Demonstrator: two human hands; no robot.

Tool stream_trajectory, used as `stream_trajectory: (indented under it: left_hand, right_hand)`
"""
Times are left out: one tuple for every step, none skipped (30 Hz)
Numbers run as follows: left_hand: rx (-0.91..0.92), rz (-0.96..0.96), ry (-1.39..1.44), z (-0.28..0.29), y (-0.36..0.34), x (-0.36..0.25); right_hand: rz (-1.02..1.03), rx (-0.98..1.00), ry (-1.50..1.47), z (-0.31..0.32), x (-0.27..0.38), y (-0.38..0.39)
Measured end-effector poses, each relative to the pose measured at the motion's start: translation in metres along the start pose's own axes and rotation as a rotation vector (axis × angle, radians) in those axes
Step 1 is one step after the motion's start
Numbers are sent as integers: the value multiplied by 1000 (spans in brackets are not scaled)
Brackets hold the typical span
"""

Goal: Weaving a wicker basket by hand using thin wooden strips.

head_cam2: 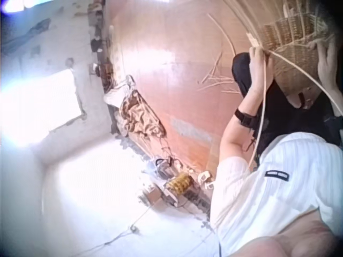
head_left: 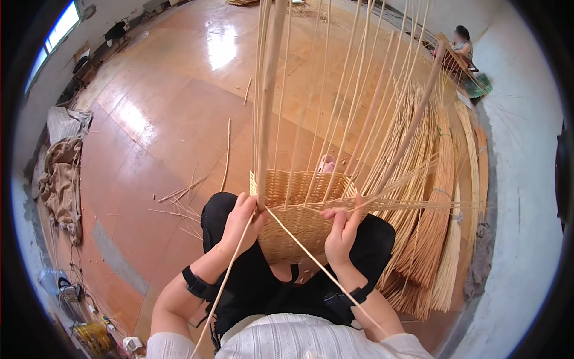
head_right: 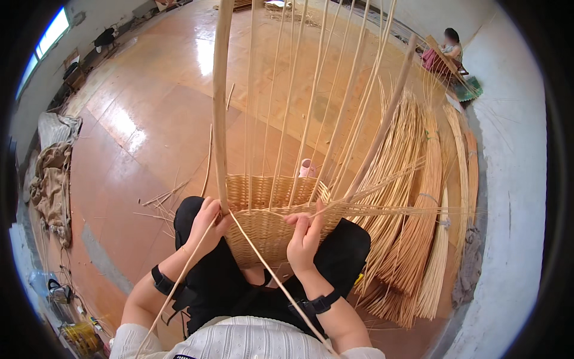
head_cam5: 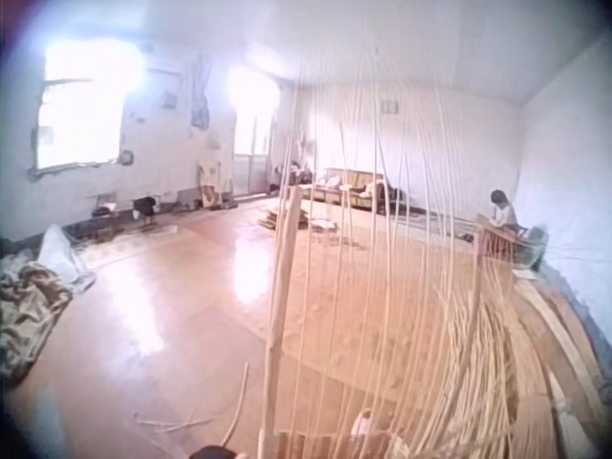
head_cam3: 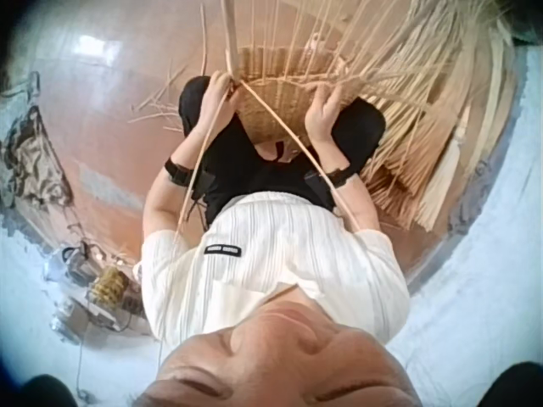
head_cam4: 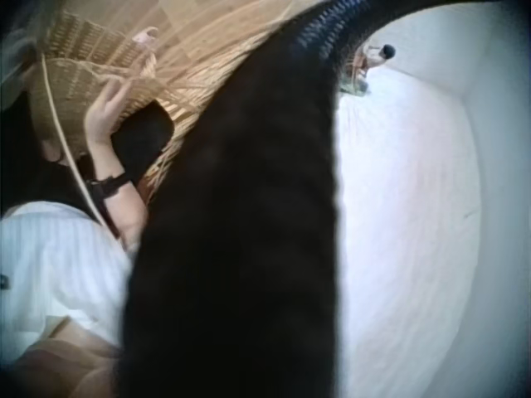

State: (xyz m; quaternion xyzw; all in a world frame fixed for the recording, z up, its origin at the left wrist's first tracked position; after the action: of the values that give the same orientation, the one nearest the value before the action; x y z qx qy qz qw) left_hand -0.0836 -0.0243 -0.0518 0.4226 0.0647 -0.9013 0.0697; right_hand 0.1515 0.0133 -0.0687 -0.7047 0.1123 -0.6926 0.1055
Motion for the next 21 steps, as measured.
stream_trajectory:
  left_hand:
    - [-74, 35, -3, 1, 1, -5]
    - [-182, 126, 129, -9, 7, 1]
    - [-172, 121, 127, -19, 17, -1]
    - [-210, 111, 30, -25, 28, -3]
    - [-247, 99, -66, -31, 33, -6]
    - [-216, -129, -149, -39, 37, -30]
    - [-249, -313, -144, -54, 35, -47]
    - [-287, -257, -93, -71, 23, -55]
    - [-321, -204, -38, -84, 8, -60]
    - [-319, -203, -37, -82, -9, -65]
    - [-42, 39, 152, -90, -28, -63]
    - [233, 279, 339, -102, -35, -61]
    - [229, 278, 338, -105, -35, -61]
    - [236, 257, 267, -107, -33, -59]
    - [245, 238, 190, -109, -31, -58]
    - [177, 252, 194, -112, -29, -64]
    - [186, 250, 195, -119, -26, -65]
    - [93, 154, 53, -121, -28, -67]
    - [-1, 58, -89, -122, -28, -70]
    - [1, 55, -90, -126, -25, -71]
    - [-21, 80, -70, -125, -21, -73]
  right_hand:
    - [-4, -7, 4, 5, 0, -2]
    - [16, 11, 9, 9, 3, -6]
    - [38, 25, 12, 12, 5, -9]
    - [38, 18, 9, 17, 2, -11]
    - [39, 40, 1, 20, -2, -12]
    - [36, 68, -10, 22, -5, -13]
    - [30, 71, -12, 24, -7, -14]
    - [15, 70, -46, 25, -7, -17]
    - [0, 64, -77, 28, -7, -19]
    - [-1, 63, -76, 32, -6, -20]
    - [-83, 34, -108, 36, -7, -22]
    - [-161, 8, -141, 41, -9, -27]
    - [-159, 11, -143, 43, -6, -34]
    - [37, 102, 144, 40, 3, -47]
    - [231, 189, 427, 34, 10, -58]
    - [410, 173, 508, 22, 17, -72]
    - [405, 167, 514, 13, 23, -83]
    - [293, 144, 408, 6, 28, -96]
    - [182, 122, 302, 5, 30, -103]
    - [182, 118, 302, 14, 33, -101]
    - [53, 39, 83, 30, 30, -96]
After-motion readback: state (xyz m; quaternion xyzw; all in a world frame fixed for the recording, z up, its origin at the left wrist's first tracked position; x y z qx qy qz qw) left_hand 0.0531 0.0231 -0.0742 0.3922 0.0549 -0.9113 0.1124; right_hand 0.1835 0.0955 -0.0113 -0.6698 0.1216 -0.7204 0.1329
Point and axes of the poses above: each hand's wrist, its own y-axis away from the middle knuckle, its own z-axis out of the back of the hand, x = y × z, the point moved 4 cm from there along -y, towards the middle knuckle, and after that the axes turned 10 degrees about -y, right-handed, at the moved point
